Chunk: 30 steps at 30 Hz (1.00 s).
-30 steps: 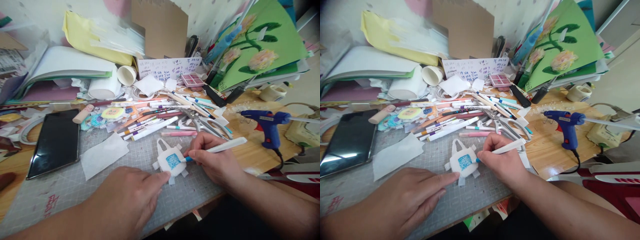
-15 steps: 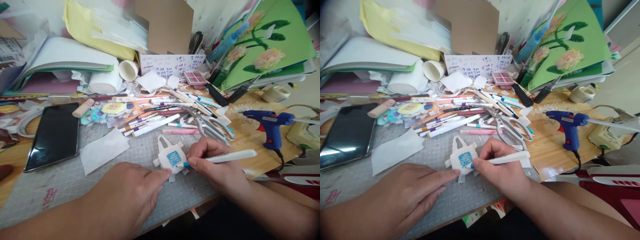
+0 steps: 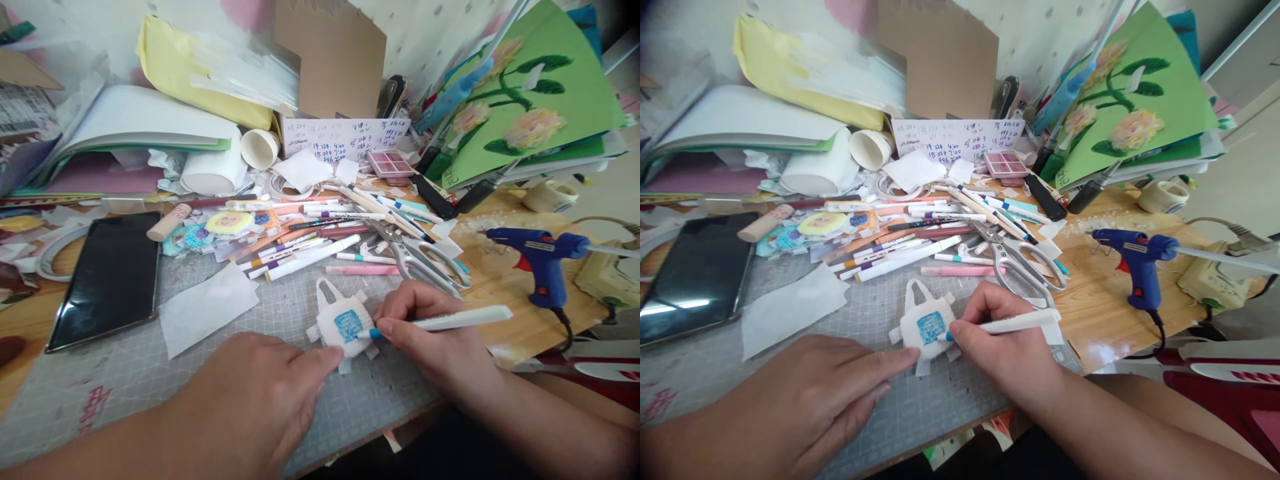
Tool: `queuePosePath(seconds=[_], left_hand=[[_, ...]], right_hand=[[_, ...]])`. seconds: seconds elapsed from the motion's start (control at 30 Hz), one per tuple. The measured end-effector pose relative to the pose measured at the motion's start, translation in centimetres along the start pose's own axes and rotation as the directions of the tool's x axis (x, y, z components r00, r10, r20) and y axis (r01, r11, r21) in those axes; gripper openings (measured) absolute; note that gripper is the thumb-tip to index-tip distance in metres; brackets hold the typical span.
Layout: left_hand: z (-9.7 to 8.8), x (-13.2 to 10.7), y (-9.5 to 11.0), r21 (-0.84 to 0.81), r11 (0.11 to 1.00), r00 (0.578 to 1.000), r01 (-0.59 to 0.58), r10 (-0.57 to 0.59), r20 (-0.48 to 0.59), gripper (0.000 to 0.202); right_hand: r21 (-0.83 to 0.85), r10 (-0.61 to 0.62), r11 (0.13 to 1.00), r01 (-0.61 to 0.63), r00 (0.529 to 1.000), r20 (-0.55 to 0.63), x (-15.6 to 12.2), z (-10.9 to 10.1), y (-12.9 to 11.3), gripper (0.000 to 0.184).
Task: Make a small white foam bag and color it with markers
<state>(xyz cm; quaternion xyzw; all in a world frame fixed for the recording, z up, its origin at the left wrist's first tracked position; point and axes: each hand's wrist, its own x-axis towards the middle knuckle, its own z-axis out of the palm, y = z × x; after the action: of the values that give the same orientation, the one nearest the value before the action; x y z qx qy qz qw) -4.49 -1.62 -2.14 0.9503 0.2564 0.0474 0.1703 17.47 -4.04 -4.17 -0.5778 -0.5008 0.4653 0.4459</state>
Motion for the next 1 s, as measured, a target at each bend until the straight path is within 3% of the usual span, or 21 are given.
queuePosePath(seconds=[0.17,0.33,0.7,0.83,1.0], left_hand=[[-0.1,0.0,0.0,-0.010,1.000,1.000,0.005,-0.005,0.029,0.028],[-0.1,0.0,0.1,-0.011,1.000,0.999,0.002,-0.001,0.040,0.027],[-0.1,0.0,0.1,-0.015,1.000,1.000,0.001,-0.001,0.006,0.026],[0.0,0.0,0.0,-0.026,1.000,0.999,0.010,-0.008,0.046,0.028],[0.0,0.0,0.1,-0.024,0.999,0.999,0.024,-0.023,0.035,0.031]], right_hand=[[0.114,-0.012,0.993,0.019,0.998,-0.059,0.2,-0.2,0.8,0.021],[0.126,-0.019,0.992,0.027,0.997,-0.070,0.3,0.0,0.5,0.021],[0.079,0.012,0.997,-0.009,0.999,-0.033,0.2,0.0,0.5,0.021],[0.085,-0.054,0.995,0.055,0.998,-0.018,0.2,0.3,0.2,0.020],[-0.063,-0.097,0.993,0.098,0.995,0.013,0.3,0.9,-0.6,0.018]])
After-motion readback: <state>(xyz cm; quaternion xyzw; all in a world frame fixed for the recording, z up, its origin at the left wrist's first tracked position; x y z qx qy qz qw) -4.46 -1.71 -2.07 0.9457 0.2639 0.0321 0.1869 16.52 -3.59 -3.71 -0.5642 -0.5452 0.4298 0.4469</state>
